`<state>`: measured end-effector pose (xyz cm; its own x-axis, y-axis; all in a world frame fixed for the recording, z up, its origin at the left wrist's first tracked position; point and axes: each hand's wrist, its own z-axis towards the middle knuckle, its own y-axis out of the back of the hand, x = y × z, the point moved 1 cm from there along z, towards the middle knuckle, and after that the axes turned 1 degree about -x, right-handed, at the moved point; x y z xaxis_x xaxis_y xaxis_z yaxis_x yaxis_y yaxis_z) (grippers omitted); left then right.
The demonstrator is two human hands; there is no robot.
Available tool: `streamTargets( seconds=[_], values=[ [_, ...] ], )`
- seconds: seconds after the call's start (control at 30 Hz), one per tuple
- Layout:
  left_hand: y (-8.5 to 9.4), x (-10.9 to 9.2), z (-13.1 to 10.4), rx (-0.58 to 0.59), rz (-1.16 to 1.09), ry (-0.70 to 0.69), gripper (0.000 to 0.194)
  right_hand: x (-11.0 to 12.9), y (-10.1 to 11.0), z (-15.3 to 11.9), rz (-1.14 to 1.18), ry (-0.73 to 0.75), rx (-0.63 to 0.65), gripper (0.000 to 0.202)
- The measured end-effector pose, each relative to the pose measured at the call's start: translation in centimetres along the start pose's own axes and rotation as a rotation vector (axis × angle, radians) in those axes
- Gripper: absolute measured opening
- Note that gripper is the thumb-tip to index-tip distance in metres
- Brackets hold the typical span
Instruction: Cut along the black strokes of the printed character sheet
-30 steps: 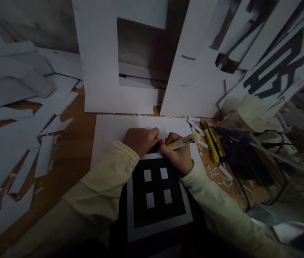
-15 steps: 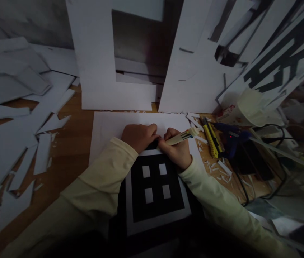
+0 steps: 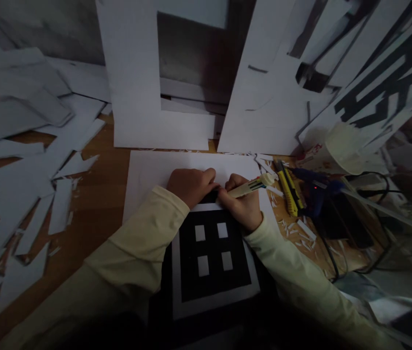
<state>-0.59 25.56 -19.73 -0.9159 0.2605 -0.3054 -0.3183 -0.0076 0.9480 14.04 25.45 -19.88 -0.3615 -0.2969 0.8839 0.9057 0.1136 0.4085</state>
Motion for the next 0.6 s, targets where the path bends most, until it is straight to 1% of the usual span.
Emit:
streamTargets(
  seconds=[0.13, 0.3, 0.6],
  values=[
    [0.12, -0.07, 0.02, 0.004, 0.023, 0.007, 0.03, -0.06, -0.03, 0.01, 0.015, 0.013, 0.001, 0.028],
    [0.08, -0.05, 0.04, 0.0, 0.04, 0.009, 0.032, 0.0, -0.01, 0.04, -0.026, 0.0, 0.0, 0.026],
    [0.06, -0.05, 0.02, -0.007, 0.011, 0.027, 0.032, -0.06, 0.16, 0.01, -0.043, 0.019, 0.007, 0.027]
  ],
)
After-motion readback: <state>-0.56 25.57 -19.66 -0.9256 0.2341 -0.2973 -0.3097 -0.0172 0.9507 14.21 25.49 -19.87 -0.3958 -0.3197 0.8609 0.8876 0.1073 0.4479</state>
